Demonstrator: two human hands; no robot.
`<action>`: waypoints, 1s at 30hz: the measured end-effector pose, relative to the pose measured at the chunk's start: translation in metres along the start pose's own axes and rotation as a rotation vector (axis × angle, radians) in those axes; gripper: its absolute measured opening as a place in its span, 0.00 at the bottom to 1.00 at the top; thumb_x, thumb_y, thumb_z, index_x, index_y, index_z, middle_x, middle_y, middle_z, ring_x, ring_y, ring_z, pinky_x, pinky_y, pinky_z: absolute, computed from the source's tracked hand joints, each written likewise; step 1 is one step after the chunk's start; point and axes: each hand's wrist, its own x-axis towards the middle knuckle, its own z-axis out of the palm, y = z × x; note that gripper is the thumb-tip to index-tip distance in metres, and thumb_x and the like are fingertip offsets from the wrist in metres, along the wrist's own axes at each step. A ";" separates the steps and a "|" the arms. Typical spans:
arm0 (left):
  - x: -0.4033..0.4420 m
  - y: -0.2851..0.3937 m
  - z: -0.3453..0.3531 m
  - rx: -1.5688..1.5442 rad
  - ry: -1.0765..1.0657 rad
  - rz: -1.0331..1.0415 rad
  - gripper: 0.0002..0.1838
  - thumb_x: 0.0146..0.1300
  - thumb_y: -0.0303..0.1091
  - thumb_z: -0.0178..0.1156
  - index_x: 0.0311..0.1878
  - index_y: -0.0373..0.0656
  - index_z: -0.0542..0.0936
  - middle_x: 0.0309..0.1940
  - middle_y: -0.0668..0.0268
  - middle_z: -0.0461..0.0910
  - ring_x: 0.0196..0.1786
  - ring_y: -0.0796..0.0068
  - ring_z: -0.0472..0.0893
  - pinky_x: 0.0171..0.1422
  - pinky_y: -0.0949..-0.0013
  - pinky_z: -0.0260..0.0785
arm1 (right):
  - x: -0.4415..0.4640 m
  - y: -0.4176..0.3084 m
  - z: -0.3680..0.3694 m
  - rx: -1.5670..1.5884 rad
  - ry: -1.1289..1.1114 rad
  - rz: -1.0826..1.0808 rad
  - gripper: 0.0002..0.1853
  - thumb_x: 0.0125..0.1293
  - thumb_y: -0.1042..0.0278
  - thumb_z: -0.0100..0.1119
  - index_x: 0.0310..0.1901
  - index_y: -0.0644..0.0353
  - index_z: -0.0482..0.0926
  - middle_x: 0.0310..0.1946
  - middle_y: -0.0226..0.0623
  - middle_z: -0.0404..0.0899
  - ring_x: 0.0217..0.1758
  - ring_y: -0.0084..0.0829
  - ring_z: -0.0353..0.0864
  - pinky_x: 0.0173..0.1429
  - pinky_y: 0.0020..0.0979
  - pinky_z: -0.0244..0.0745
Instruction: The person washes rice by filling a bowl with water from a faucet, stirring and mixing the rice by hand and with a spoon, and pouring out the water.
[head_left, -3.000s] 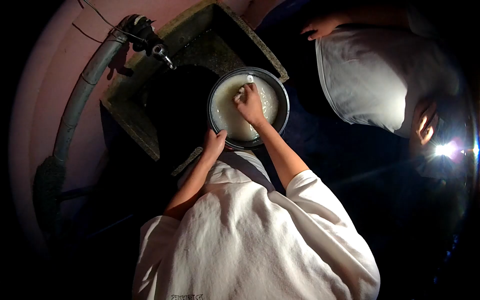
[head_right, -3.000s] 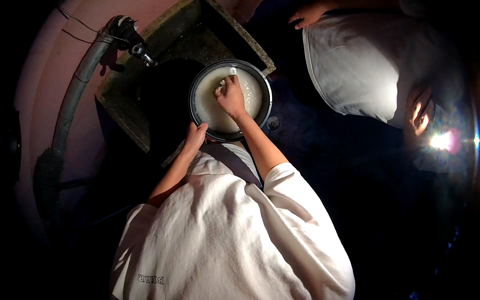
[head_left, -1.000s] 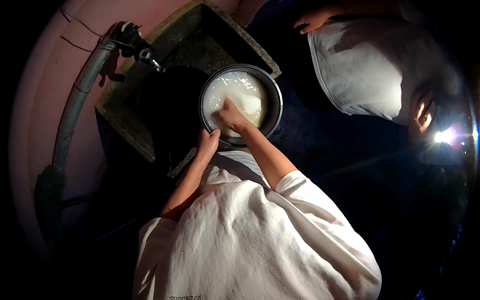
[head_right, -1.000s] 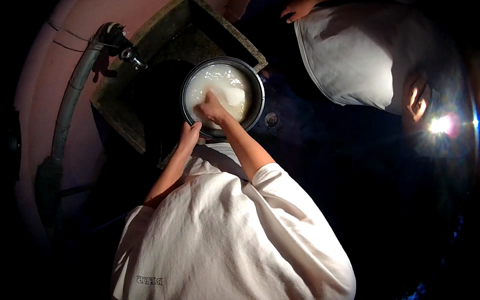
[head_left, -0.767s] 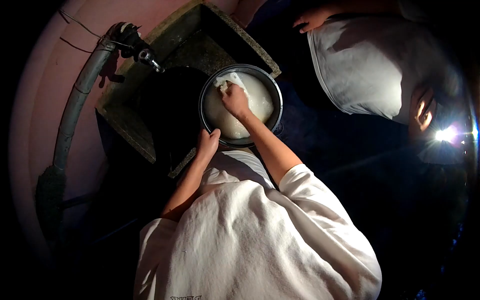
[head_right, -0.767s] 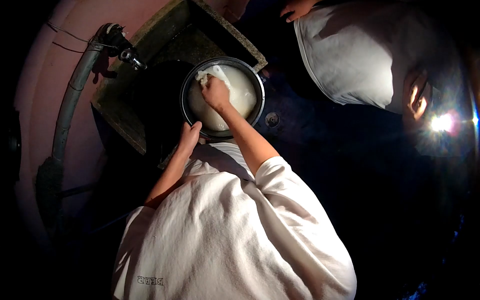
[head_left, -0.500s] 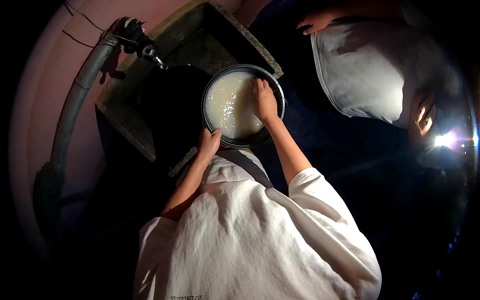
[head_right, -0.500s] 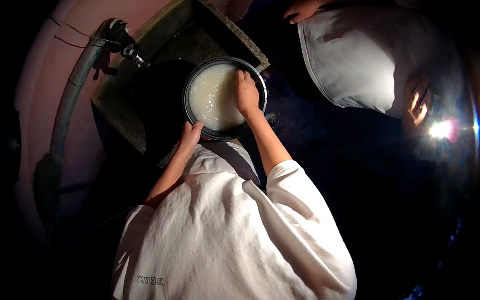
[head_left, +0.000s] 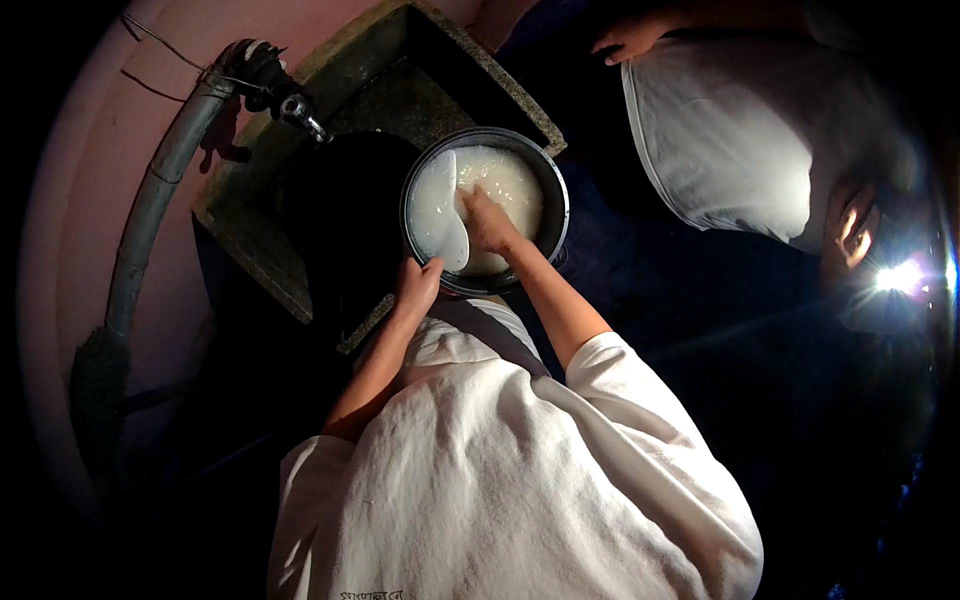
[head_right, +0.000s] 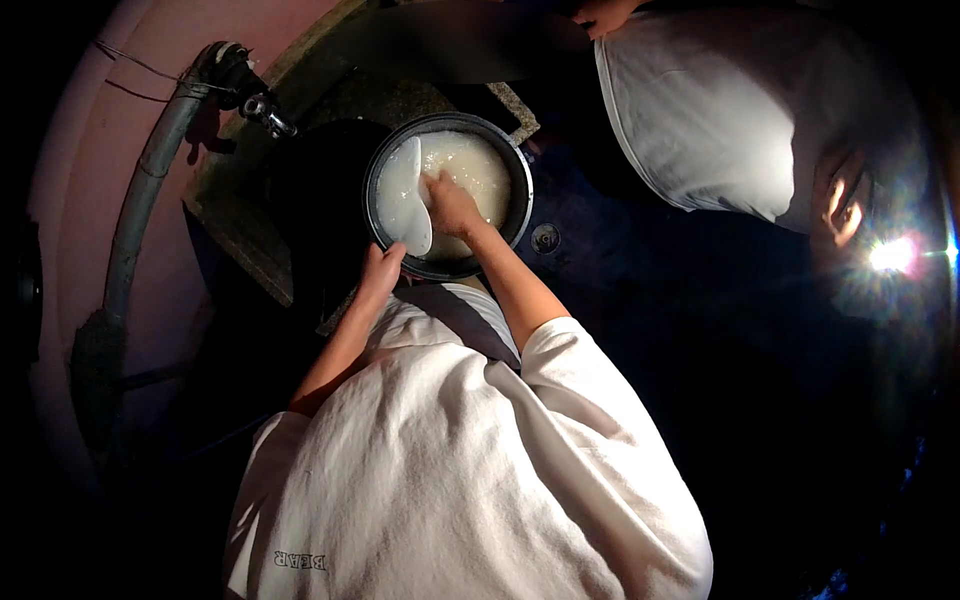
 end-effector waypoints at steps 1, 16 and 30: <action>0.002 -0.010 0.000 0.076 0.029 0.081 0.27 0.53 0.28 0.49 0.59 0.33 0.63 0.41 0.48 0.77 0.33 0.61 0.81 0.28 0.64 0.78 | -0.005 -0.010 -0.004 -0.028 -0.043 -0.027 0.31 0.51 0.68 0.59 0.60 0.55 0.66 0.55 0.62 0.67 0.52 0.56 0.73 0.54 0.44 0.71; -0.004 0.006 0.002 0.029 0.035 -0.033 0.24 0.51 0.26 0.48 0.55 0.31 0.67 0.43 0.53 0.76 0.40 0.61 0.78 0.46 0.65 0.70 | -0.031 -0.014 -0.052 -0.385 0.200 0.085 0.36 0.43 0.59 0.69 0.54 0.59 0.63 0.49 0.48 0.69 0.54 0.46 0.71 0.53 0.39 0.72; 0.001 -0.016 0.005 0.092 0.089 0.090 0.18 0.51 0.27 0.48 0.46 0.30 0.71 0.34 0.55 0.78 0.37 0.67 0.77 0.41 0.65 0.69 | -0.025 -0.023 0.017 0.339 0.146 0.119 0.26 0.48 0.74 0.59 0.53 0.66 0.70 0.53 0.67 0.66 0.47 0.61 0.73 0.54 0.46 0.68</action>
